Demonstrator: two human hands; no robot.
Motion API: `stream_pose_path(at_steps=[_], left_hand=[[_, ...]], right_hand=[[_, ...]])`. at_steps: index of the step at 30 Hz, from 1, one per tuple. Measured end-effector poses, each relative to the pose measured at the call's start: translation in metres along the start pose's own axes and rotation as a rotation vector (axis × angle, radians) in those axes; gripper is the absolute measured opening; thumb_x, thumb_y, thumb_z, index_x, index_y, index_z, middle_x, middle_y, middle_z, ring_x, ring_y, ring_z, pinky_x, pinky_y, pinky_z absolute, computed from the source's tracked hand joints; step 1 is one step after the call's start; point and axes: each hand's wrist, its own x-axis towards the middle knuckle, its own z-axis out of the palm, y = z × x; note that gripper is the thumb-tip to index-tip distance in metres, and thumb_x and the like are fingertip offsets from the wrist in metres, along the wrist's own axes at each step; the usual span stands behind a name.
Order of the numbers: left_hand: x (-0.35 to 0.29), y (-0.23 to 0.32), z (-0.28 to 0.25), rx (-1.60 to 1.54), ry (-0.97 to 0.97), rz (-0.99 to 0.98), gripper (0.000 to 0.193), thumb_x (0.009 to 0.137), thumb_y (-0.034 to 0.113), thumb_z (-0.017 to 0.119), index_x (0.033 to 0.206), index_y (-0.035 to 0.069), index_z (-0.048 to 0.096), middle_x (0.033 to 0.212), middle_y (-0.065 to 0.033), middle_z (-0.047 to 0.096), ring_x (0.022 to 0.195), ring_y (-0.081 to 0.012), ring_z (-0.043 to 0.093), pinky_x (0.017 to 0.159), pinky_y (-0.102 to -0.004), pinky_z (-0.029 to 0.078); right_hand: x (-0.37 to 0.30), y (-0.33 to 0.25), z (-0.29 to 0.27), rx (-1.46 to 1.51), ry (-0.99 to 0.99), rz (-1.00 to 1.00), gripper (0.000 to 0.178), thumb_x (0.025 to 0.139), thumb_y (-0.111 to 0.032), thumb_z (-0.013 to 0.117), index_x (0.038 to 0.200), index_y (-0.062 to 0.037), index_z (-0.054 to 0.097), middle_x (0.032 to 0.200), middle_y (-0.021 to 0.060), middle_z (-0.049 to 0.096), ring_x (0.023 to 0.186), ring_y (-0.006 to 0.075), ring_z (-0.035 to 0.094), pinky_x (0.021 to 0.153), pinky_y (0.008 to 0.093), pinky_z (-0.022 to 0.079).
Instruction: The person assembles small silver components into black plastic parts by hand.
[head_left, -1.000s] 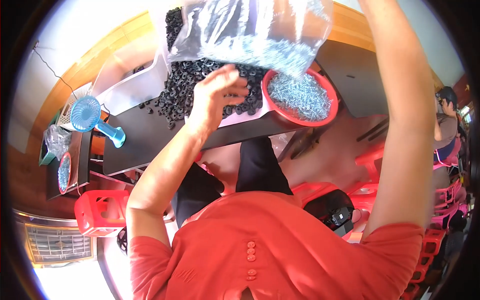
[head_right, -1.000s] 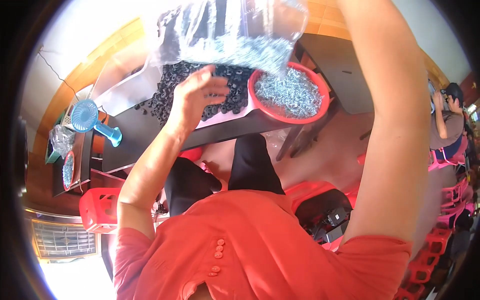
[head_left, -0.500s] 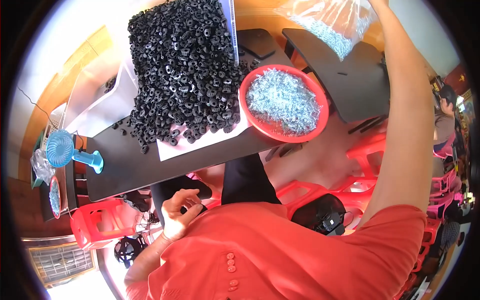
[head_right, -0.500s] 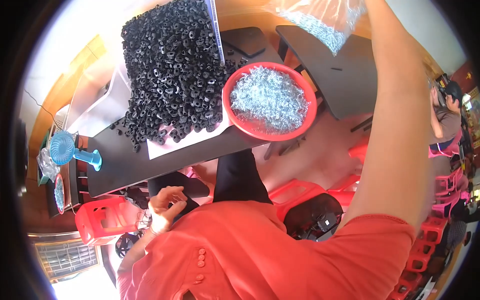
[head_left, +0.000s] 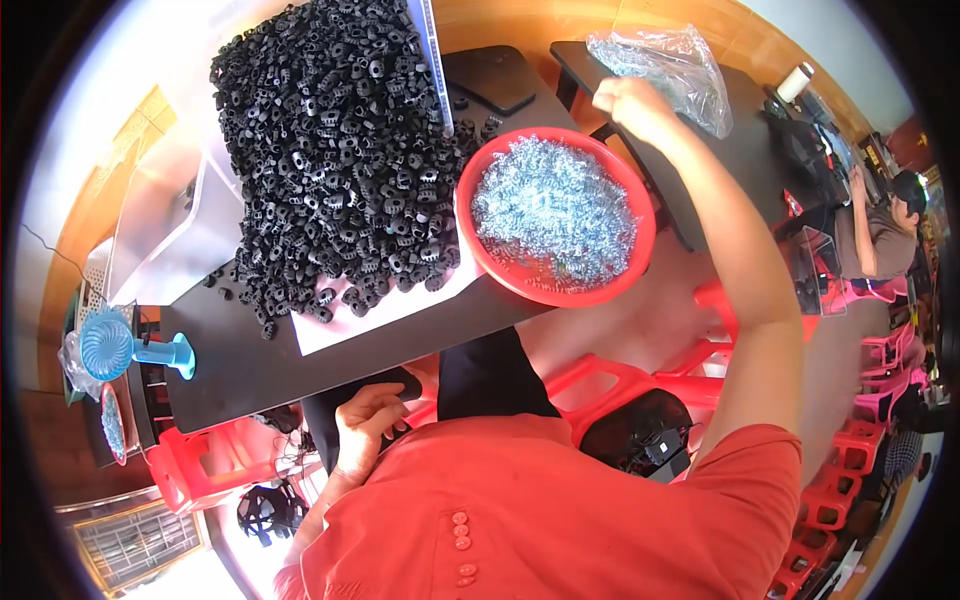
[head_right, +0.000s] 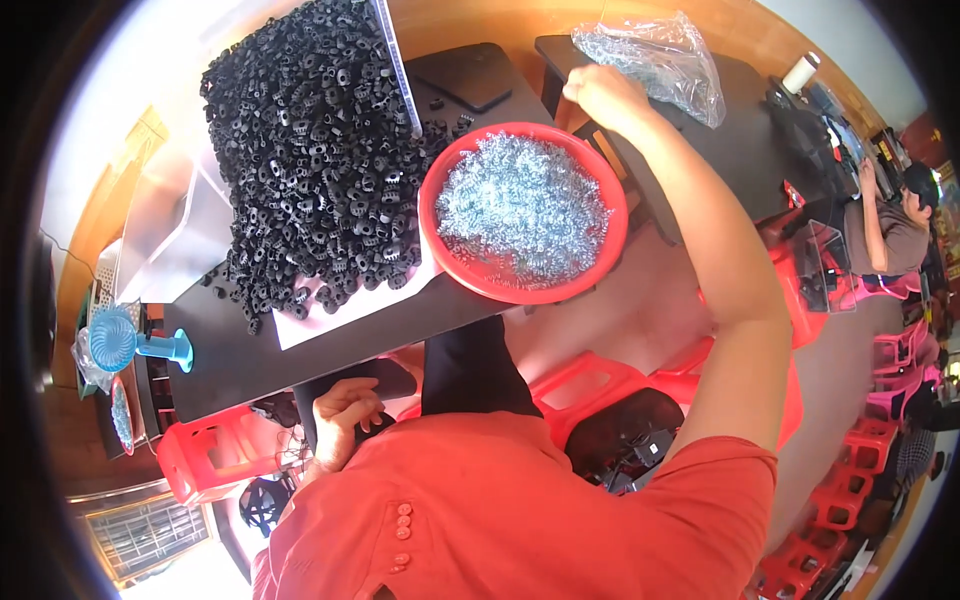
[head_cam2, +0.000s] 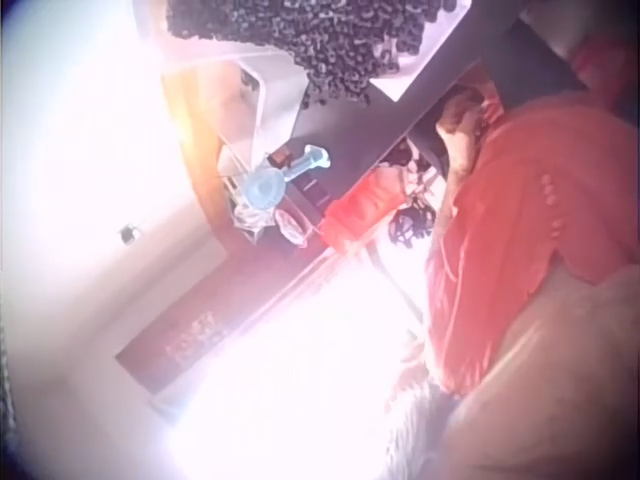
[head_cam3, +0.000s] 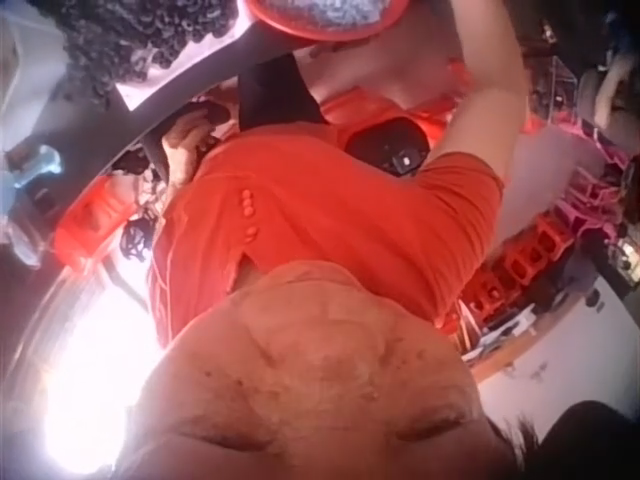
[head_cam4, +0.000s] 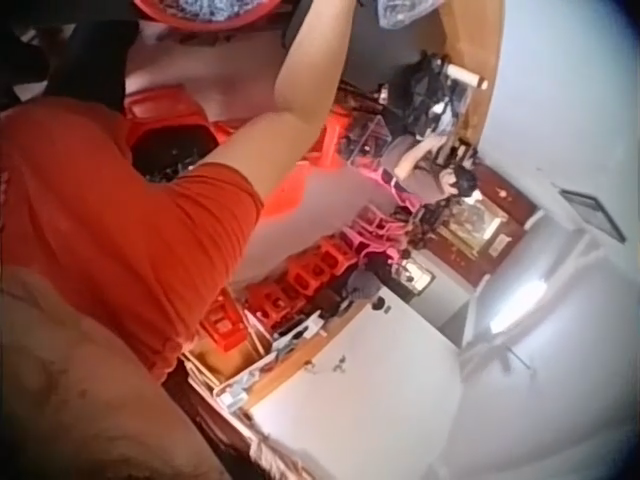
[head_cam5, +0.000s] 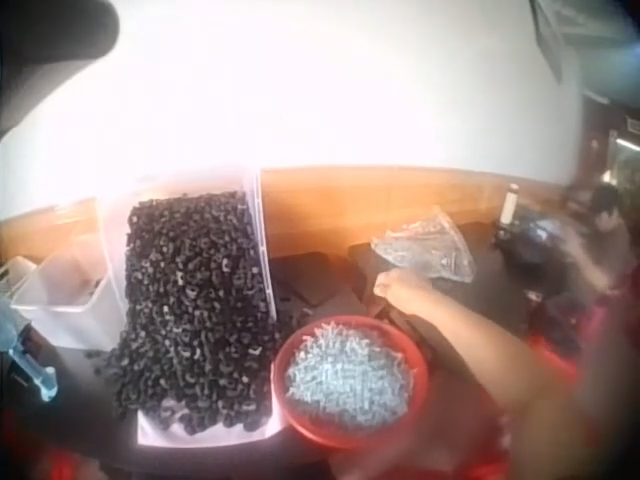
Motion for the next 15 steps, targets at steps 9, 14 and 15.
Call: stream_pose_path(at_steps=[9, 14, 15], left_hand=[[0.014, 0.065, 0.040, 0.029, -0.587, -0.009, 0.034, 0.087, -0.002, 0.063, 0.120, -0.001, 0.060, 0.091, -0.0045, 0.066, 0.077, -0.0057, 0.057, 0.066, -0.0203, 0.046], [0.029, 0.069, 0.063, 0.022, -0.729, -0.096, 0.056, 0.089, 0.005, 0.064, 0.140, 0.001, 0.042, 0.105, -0.0100, 0.064, 0.084, -0.0127, 0.060, 0.067, -0.0241, 0.048], [0.030, 0.070, 0.069, 0.023, -0.729, -0.095, 0.056, 0.089, 0.005, 0.064, 0.140, 0.001, 0.042, 0.105, -0.0100, 0.064, 0.084, -0.0127, 0.060, 0.067, -0.0241, 0.048]], right_hand=[[-0.057, 0.009, 0.032, 0.777, -0.162, 0.095, 0.017, 0.088, -0.006, 0.060, 0.102, 0.0017, 0.067, 0.093, 0.0075, 0.069, 0.086, 0.0166, 0.064, 0.079, 0.0300, 0.050], [-0.100, -0.002, 0.017, 0.941, -0.159, 0.365, 0.023, 0.082, -0.005, 0.062, 0.104, -0.0019, 0.068, 0.089, 0.0084, 0.070, 0.069, 0.0151, 0.066, 0.050, 0.0288, 0.052], [-0.112, -0.001, 0.016, 0.977, -0.200, 0.390, 0.024, 0.082, -0.005, 0.061, 0.105, -0.0015, 0.068, 0.088, 0.0082, 0.070, 0.069, 0.0153, 0.066, 0.051, 0.0290, 0.052]])
